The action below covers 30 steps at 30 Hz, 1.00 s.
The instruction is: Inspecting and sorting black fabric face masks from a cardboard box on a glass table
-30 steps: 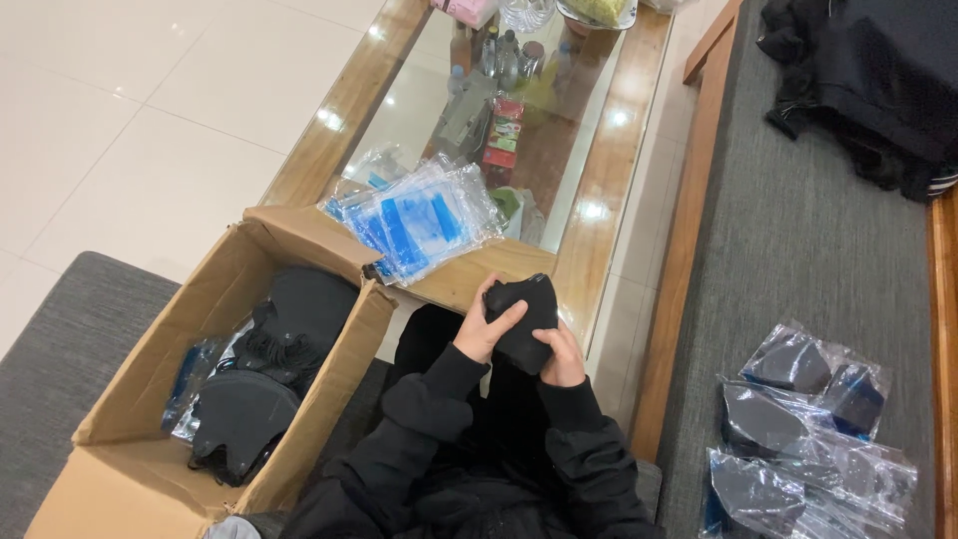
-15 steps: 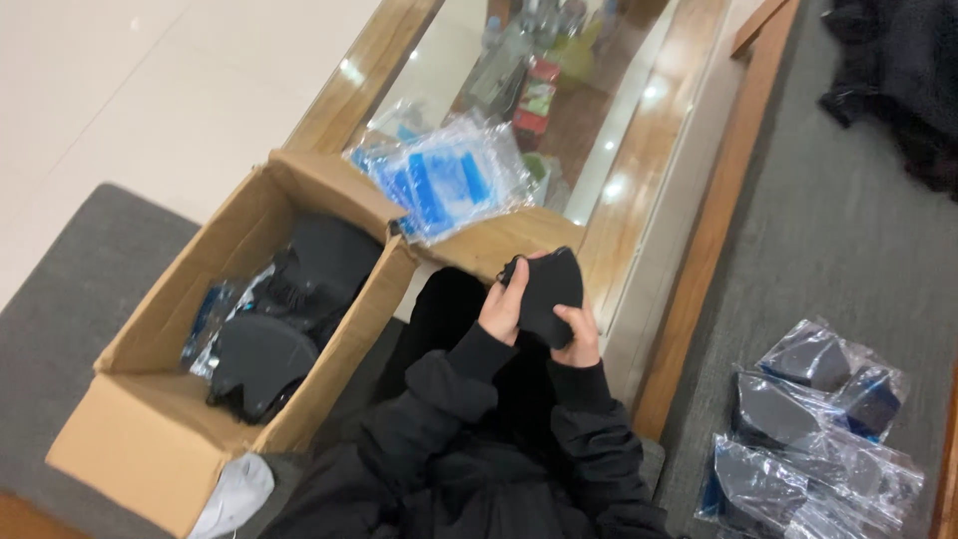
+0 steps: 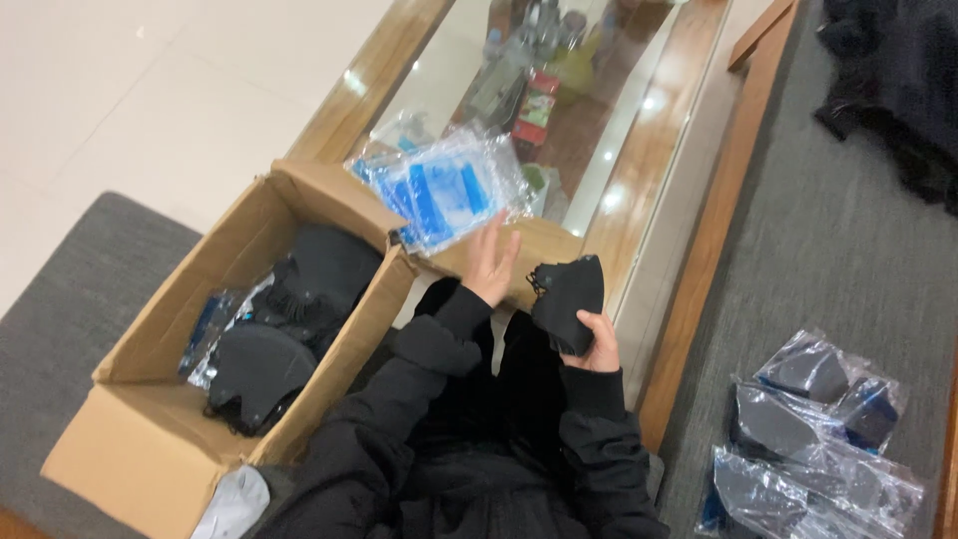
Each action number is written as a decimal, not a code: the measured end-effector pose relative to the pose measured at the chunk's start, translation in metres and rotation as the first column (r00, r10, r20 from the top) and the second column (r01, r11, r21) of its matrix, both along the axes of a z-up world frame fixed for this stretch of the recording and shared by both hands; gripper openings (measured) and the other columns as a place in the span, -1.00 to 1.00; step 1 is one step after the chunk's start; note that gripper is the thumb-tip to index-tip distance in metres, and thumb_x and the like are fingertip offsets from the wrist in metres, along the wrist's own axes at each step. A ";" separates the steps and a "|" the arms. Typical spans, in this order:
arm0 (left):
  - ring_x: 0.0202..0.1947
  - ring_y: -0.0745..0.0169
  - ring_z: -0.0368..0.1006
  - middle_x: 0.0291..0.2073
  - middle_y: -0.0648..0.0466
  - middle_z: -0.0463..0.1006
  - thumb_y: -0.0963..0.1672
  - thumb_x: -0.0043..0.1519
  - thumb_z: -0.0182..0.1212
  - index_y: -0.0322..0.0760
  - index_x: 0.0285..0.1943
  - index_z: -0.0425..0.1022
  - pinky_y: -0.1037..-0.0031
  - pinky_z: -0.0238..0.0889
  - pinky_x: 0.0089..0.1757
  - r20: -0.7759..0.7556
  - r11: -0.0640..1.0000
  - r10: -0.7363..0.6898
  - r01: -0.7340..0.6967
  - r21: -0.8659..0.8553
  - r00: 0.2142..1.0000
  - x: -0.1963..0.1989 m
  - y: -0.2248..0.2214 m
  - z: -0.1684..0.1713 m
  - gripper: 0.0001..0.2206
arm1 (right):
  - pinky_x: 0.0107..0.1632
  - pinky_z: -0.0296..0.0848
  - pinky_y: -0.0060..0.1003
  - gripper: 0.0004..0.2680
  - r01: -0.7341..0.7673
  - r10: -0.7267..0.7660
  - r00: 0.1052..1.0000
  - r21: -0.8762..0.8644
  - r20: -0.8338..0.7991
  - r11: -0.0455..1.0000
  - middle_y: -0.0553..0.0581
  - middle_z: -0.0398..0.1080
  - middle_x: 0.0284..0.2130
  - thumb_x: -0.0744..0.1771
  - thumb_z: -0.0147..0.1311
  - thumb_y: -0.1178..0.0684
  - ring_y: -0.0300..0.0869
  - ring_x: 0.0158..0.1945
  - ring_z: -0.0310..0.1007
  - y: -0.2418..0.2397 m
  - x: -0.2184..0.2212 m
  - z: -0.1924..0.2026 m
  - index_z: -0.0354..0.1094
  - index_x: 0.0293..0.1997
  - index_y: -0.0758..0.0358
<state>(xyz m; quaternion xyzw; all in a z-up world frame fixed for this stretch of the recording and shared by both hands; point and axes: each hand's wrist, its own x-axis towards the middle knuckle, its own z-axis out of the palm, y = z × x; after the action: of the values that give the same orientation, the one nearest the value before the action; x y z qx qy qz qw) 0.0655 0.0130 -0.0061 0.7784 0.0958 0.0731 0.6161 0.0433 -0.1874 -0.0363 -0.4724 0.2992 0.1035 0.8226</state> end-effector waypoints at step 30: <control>0.00 -0.07 0.58 -0.16 0.17 0.70 0.09 0.19 0.22 0.25 -0.23 0.64 0.05 0.40 0.06 -0.237 0.871 0.368 -0.245 0.426 0.899 0.098 0.088 -0.119 -0.85 | -0.57 0.46 -0.39 -0.70 0.044 -0.074 0.983 0.175 0.170 0.984 0.37 0.51 -0.49 0.15 0.10 0.29 0.01 -0.53 0.58 0.031 -0.015 0.080 0.52 -0.07 0.23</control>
<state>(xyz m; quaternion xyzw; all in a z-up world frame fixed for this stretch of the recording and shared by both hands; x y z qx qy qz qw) 0.1635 0.1013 -0.1253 0.8602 0.2990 0.0650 0.4080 0.0288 -0.1560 0.0433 -0.3984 0.2296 0.0621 0.8858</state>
